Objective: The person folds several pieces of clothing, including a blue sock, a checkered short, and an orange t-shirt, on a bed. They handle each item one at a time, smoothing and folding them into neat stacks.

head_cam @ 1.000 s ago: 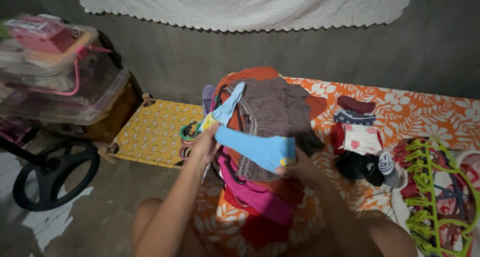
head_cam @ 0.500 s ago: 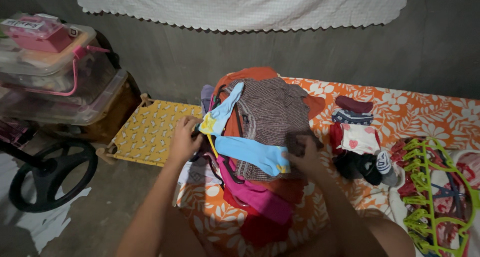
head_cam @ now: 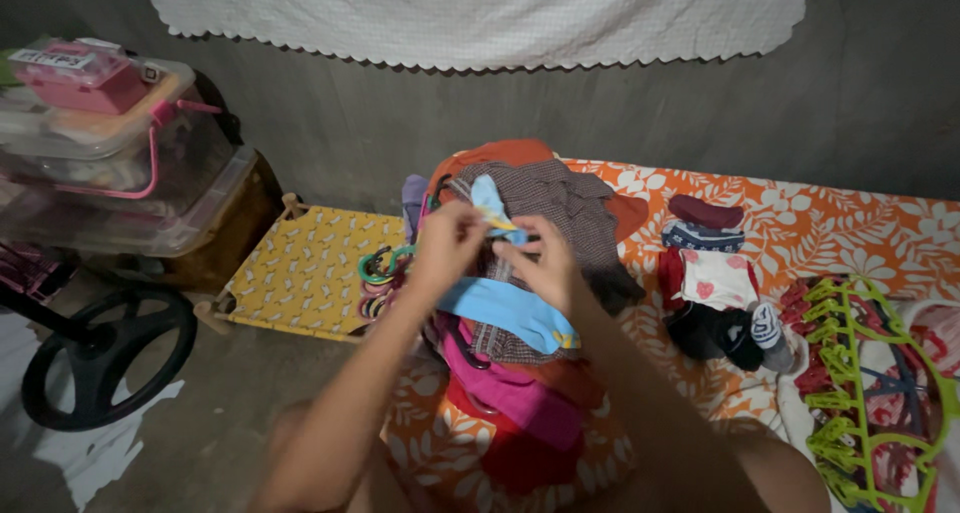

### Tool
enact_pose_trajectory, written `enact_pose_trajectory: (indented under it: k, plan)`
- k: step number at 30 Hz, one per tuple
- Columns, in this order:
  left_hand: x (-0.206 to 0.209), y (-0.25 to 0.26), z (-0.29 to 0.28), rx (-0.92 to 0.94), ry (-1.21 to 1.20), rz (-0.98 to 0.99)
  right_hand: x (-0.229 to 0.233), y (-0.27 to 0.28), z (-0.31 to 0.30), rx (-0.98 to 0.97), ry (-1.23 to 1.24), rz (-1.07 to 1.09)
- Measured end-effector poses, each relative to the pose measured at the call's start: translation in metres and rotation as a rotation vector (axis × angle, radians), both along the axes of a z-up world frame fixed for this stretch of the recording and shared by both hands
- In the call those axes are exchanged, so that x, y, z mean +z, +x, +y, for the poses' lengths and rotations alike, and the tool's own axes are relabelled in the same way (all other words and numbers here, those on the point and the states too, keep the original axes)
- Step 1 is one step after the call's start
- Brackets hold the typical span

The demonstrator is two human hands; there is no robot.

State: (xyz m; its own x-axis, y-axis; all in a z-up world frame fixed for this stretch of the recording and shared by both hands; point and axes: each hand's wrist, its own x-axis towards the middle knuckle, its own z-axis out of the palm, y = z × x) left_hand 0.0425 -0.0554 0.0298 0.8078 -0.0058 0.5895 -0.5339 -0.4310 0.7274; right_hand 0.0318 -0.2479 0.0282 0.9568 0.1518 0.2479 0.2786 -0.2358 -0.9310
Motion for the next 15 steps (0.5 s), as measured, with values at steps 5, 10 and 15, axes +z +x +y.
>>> enact_pose_trajectory:
  k: [5, 10, 15]
  plan:
    - [-0.015, 0.017, -0.038, -0.169, -0.211, 0.125, -0.019, 0.021, -0.019, 0.050, 0.279, 0.161]
    - [-0.031, 0.026, -0.063, -0.527, -0.944, 0.684, -0.033, 0.015, -0.068, -0.071, -0.473, -0.516]
    - [-0.015, 0.016, -0.078, -0.735, -1.390, 0.853, -0.040, 0.037, -0.080, 0.148, 1.106, 0.528]
